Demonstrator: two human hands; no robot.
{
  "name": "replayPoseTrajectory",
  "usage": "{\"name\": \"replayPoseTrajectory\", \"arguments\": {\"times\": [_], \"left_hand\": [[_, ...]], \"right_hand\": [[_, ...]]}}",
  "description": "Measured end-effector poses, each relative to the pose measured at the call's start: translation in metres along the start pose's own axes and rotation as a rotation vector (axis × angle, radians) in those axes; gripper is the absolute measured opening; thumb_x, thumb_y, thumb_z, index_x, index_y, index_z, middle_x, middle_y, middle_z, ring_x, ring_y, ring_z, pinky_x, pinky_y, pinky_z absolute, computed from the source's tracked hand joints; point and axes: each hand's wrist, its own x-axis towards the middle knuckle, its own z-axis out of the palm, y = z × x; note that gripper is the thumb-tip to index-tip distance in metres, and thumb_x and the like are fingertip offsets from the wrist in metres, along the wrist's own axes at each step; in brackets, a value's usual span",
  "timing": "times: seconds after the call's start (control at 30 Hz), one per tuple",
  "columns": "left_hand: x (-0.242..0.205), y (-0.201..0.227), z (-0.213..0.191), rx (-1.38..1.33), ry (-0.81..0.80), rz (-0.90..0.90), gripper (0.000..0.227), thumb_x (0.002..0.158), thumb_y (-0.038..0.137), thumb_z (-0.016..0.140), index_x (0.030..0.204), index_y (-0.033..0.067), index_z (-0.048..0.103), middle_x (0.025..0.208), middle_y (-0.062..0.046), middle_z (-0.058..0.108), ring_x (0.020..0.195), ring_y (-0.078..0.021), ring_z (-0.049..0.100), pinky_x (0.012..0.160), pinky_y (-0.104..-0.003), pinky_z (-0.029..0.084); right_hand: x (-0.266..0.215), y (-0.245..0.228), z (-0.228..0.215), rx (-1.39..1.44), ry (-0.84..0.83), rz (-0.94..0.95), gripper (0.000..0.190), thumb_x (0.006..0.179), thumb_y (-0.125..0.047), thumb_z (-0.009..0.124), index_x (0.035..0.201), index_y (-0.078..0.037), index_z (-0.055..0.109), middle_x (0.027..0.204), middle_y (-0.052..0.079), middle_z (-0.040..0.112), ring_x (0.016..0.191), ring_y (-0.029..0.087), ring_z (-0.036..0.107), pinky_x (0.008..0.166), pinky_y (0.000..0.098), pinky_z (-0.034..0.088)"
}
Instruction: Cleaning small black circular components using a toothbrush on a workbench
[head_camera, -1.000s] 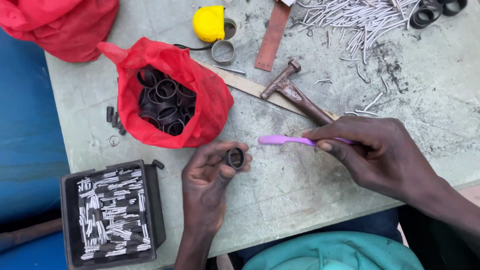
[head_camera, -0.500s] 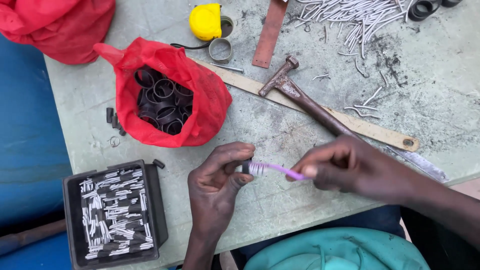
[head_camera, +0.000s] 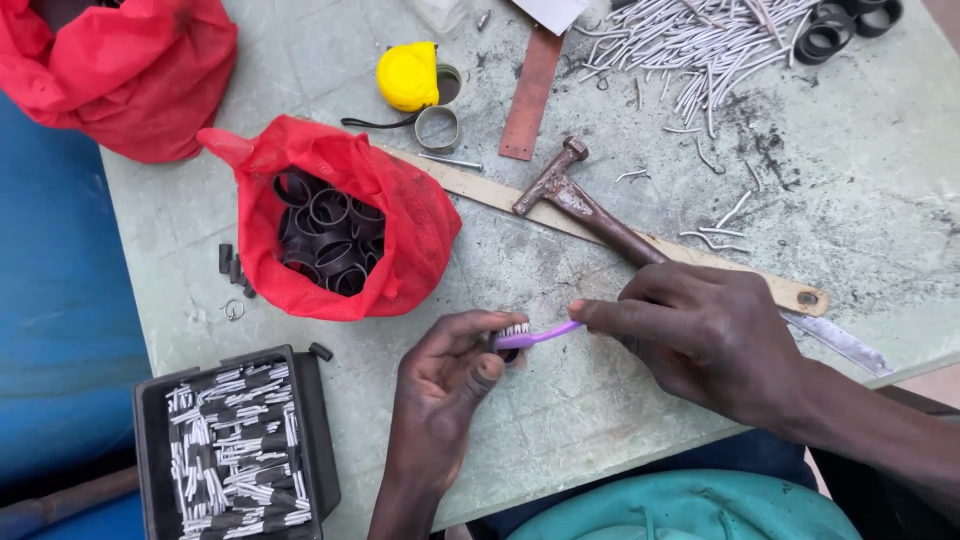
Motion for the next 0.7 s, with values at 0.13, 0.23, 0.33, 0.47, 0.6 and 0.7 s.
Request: {"name": "replayPoseTrajectory", "arguments": {"times": [0.13, 0.23, 0.33, 0.47, 0.6, 0.7], "left_hand": [[-0.001, 0.001, 0.001, -0.007, -0.027, -0.077, 0.043, 0.090, 0.030, 0.075, 0.119, -0.0012, 0.067, 0.120, -0.020, 0.072, 0.087, -0.0260, 0.076, 0.072, -0.029, 0.060], [-0.003, -0.006, 0.000, -0.049, 0.008, -0.034, 0.038, 0.092, 0.039, 0.074, 0.106, 0.0040, 0.071, 0.121, -0.024, 0.074, 0.093, -0.0275, 0.075, 0.083, -0.033, 0.059], [-0.003, -0.005, 0.001, -0.043, 0.105, -0.009, 0.031, 0.083, 0.026, 0.083, 0.103, 0.0049, 0.071, 0.116, -0.020, 0.074, 0.102, -0.0221, 0.072, 0.091, -0.036, 0.062], [-0.003, 0.009, 0.003, 0.128, 0.048, -0.107, 0.053, 0.086, 0.036, 0.074, 0.126, 0.0004, 0.068, 0.099, -0.013, 0.076, 0.093, -0.0207, 0.077, 0.088, -0.033, 0.062], [-0.005, 0.004, 0.000, 0.124, 0.085, -0.005, 0.038, 0.087, 0.013, 0.075, 0.122, -0.0023, 0.070, 0.113, -0.015, 0.075, 0.097, -0.0213, 0.075, 0.087, -0.030, 0.061], [-0.006, 0.000, -0.001, 0.128, 0.098, 0.112, 0.036, 0.089, 0.013, 0.072, 0.120, -0.0066, 0.067, 0.124, -0.023, 0.073, 0.115, -0.0297, 0.074, 0.095, -0.034, 0.063]], "right_hand": [[0.001, -0.001, -0.006, -0.129, 0.044, -0.109, 0.041, 0.098, -0.002, 0.058, 0.126, -0.029, 0.071, 0.091, 0.001, 0.068, 0.071, 0.020, 0.063, 0.060, 0.0351, 0.048], [-0.002, -0.002, -0.005, -0.188, 0.028, -0.127, 0.048, 0.096, -0.002, 0.055, 0.131, -0.031, 0.068, 0.095, 0.001, 0.067, 0.075, 0.021, 0.062, 0.064, 0.0371, 0.046], [0.000, -0.003, -0.007, -0.177, 0.061, -0.160, 0.040, 0.101, -0.007, 0.049, 0.129, -0.028, 0.068, 0.097, 0.002, 0.068, 0.076, 0.020, 0.062, 0.066, 0.0364, 0.045], [0.002, -0.005, -0.009, -0.184, 0.103, -0.207, 0.039, 0.106, -0.012, 0.040, 0.130, -0.026, 0.068, 0.097, 0.005, 0.068, 0.075, 0.021, 0.061, 0.066, 0.0365, 0.045], [0.004, -0.005, -0.004, -0.157, 0.134, -0.115, 0.037, 0.099, -0.003, 0.052, 0.124, -0.022, 0.071, 0.089, 0.008, 0.067, 0.071, 0.024, 0.063, 0.058, 0.0387, 0.044], [0.001, -0.008, 0.004, 0.006, 0.027, 0.008, 0.022, 0.097, -0.010, 0.064, 0.115, -0.018, 0.073, 0.074, 0.003, 0.068, 0.053, 0.016, 0.062, 0.037, 0.0331, 0.045]]}}
